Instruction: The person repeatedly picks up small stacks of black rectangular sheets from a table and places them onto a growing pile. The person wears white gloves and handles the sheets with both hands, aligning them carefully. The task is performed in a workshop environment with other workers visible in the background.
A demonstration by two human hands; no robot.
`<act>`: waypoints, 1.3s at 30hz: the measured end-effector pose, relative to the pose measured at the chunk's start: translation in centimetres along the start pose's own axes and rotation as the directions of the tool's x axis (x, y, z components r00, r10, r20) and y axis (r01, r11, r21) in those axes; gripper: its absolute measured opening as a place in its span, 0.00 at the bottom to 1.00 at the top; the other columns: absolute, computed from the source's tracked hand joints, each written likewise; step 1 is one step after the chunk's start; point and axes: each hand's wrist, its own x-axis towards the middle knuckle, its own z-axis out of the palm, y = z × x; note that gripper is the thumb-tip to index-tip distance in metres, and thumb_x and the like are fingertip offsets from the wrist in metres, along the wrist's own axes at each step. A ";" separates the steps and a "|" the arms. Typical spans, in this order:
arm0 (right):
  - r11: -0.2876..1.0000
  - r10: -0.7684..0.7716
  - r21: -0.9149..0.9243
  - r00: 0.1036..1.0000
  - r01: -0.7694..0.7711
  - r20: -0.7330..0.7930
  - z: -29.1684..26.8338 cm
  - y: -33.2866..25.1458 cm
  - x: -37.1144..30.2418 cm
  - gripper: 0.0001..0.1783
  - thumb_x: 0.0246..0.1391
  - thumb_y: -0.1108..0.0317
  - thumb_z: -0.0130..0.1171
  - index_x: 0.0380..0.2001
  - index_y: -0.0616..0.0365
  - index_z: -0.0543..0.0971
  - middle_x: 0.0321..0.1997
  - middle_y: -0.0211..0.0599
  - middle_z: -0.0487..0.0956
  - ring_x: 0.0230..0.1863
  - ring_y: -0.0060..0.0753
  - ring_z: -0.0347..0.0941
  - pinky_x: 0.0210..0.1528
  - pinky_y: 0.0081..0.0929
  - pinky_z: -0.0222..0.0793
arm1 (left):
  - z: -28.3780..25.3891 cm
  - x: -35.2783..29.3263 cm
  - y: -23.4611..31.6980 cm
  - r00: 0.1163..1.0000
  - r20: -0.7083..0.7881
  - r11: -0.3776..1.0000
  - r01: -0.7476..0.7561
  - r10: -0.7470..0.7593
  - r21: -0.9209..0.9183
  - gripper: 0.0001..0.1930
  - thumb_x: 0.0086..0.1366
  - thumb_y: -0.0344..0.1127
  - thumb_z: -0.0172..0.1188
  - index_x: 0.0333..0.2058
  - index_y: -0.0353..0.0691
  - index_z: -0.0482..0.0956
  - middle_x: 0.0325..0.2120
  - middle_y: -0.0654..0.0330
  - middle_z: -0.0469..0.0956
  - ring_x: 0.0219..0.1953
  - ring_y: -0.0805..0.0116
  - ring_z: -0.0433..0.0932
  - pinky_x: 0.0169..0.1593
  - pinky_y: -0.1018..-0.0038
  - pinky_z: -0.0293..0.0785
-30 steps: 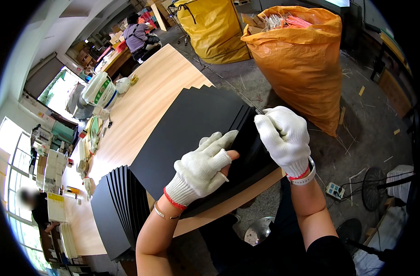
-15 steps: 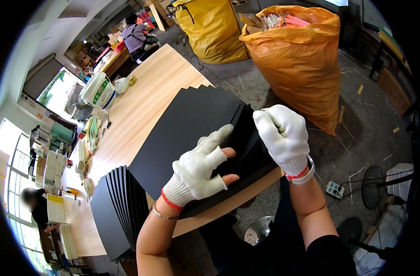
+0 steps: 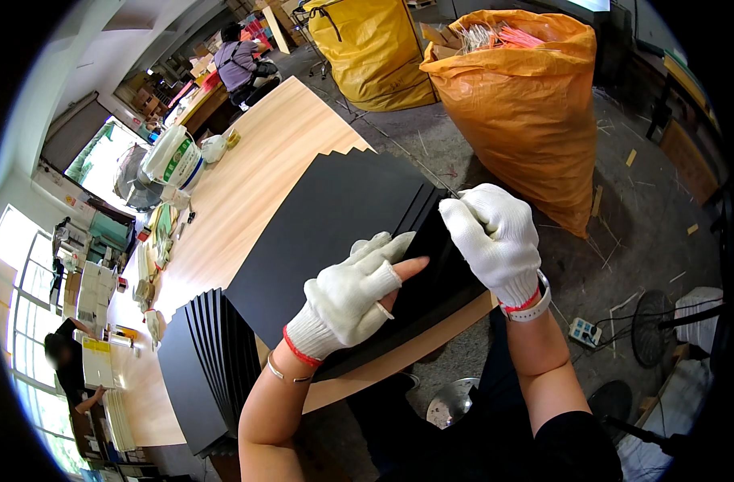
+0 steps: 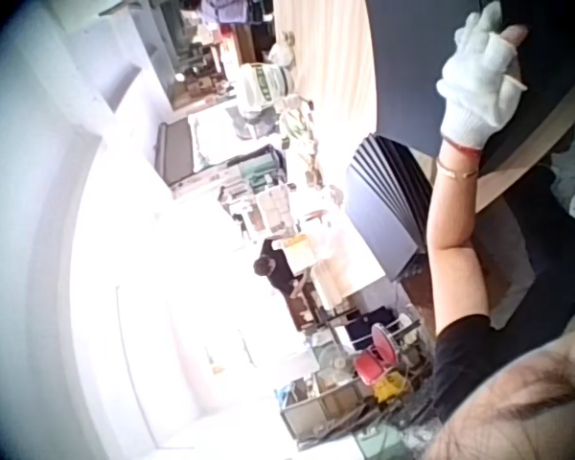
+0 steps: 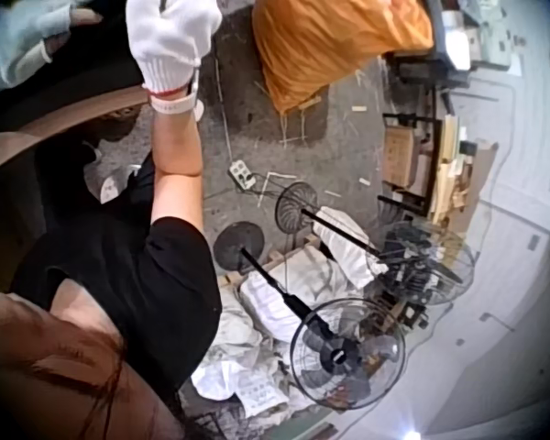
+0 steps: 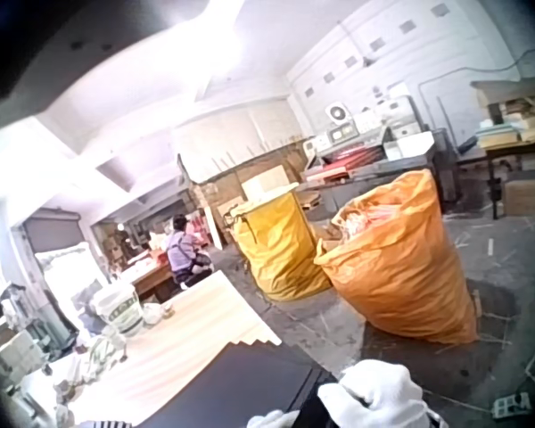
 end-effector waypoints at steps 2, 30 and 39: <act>1.000 0.000 -0.024 1.000 0.000 0.004 -0.1 -0.2 0.1 0.09 0.58 0.77 0.68 0.24 0.63 0.81 0.17 0.37 0.72 0.21 0.37 0.71 0.24 0.35 0.64 | -0.1 0.3 0.1 0.998 0.041 0.999 0.042 -0.040 -0.028 0.23 0.59 0.31 0.69 0.54 0.42 0.82 0.67 0.40 0.69 0.60 0.37 0.78 0.60 0.60 0.81; 0.013 0.569 0.141 0.123 -0.990 0.813 0.8 6.2 9.0 0.30 0.69 0.40 0.56 0.43 0.61 0.84 0.34 0.34 0.86 0.29 0.26 0.79 0.34 0.24 0.76 | 0.0 -1.1 1.1 0.984 -0.166 0.992 -0.041 0.060 0.119 0.64 0.51 0.54 0.81 0.77 0.41 0.47 0.73 0.25 0.51 0.53 0.33 0.83 0.51 0.61 0.85; 0.696 0.459 0.056 0.503 -0.716 0.733 1.1 6.7 7.5 0.28 0.65 0.52 0.65 0.54 0.66 0.78 0.50 0.43 0.83 0.50 0.31 0.77 0.55 0.29 0.73 | -3.8 -1.8 3.3 0.901 0.033 0.901 0.432 -0.433 0.036 0.44 0.64 0.46 0.72 0.73 0.41 0.61 0.68 0.40 0.69 0.65 0.43 0.75 0.68 0.60 0.73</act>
